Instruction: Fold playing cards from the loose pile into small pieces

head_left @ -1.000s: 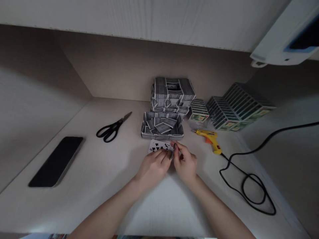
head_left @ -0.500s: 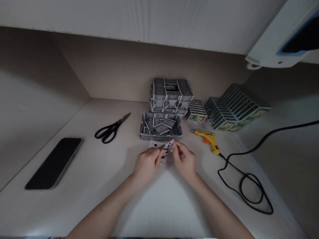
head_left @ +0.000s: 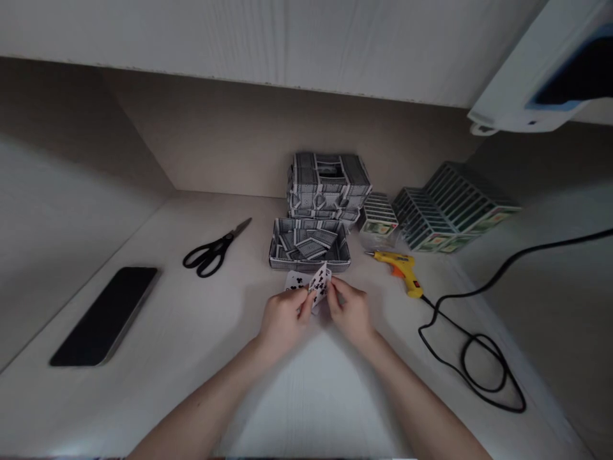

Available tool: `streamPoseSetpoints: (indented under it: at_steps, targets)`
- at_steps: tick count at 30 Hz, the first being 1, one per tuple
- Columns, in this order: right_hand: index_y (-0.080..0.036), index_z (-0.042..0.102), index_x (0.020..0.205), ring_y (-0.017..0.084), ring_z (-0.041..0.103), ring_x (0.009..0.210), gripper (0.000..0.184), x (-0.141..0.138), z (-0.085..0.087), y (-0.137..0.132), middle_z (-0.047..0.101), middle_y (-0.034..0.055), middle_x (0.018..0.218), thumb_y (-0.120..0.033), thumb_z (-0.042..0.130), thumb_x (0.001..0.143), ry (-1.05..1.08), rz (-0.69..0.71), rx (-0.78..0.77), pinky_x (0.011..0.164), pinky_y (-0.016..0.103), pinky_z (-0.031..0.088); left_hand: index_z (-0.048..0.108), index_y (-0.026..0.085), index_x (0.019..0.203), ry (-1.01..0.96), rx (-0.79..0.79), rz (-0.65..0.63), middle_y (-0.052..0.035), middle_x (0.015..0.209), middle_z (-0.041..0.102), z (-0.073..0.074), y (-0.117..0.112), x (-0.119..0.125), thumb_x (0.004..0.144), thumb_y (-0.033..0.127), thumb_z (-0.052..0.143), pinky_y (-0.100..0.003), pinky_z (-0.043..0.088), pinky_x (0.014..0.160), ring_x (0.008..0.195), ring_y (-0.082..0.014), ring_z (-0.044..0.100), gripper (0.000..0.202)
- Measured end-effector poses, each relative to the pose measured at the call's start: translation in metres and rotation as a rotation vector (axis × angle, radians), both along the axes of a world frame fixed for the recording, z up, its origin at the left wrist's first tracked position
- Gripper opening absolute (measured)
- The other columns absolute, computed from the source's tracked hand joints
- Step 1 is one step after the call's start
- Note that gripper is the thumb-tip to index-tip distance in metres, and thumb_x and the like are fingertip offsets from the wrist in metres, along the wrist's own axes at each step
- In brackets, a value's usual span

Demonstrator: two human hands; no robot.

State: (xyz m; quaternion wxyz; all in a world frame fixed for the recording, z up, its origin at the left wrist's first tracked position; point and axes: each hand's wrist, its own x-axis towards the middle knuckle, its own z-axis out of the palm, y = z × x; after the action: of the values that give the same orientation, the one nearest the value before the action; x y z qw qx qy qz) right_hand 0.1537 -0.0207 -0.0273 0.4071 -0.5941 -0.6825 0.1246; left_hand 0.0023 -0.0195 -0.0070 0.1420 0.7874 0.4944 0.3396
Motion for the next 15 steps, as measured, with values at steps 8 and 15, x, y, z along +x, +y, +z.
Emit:
streamPoseSetpoints:
  at_steps: [8,15]
  targets:
    - [-0.015,0.064,0.085,0.014,0.062,0.062,0.021,0.001,0.005,0.006,0.066,0.0052,0.072,-0.029,0.049,0.081,0.309,0.071,-0.118,0.059,0.023,0.05,0.044,0.016,0.054,-0.039,0.068,0.027,0.0035,0.048,0.047,0.0,0.003,-0.001,0.085,0.027,0.045,-0.02,0.027,0.046,0.044,-0.0065,0.037,0.033]
    - [-0.017,0.066,0.08,0.015,0.061,0.071,0.017,0.005,0.009,0.01,0.065,0.0069,0.081,-0.026,0.051,0.08,0.29,0.152,-0.058,0.06,0.025,0.05,0.044,0.016,0.053,-0.05,0.149,0.021,0.0037,0.048,0.047,0.005,0.006,-0.005,0.084,0.026,0.046,-0.02,0.027,0.046,0.043,-0.0063,0.037,0.033]
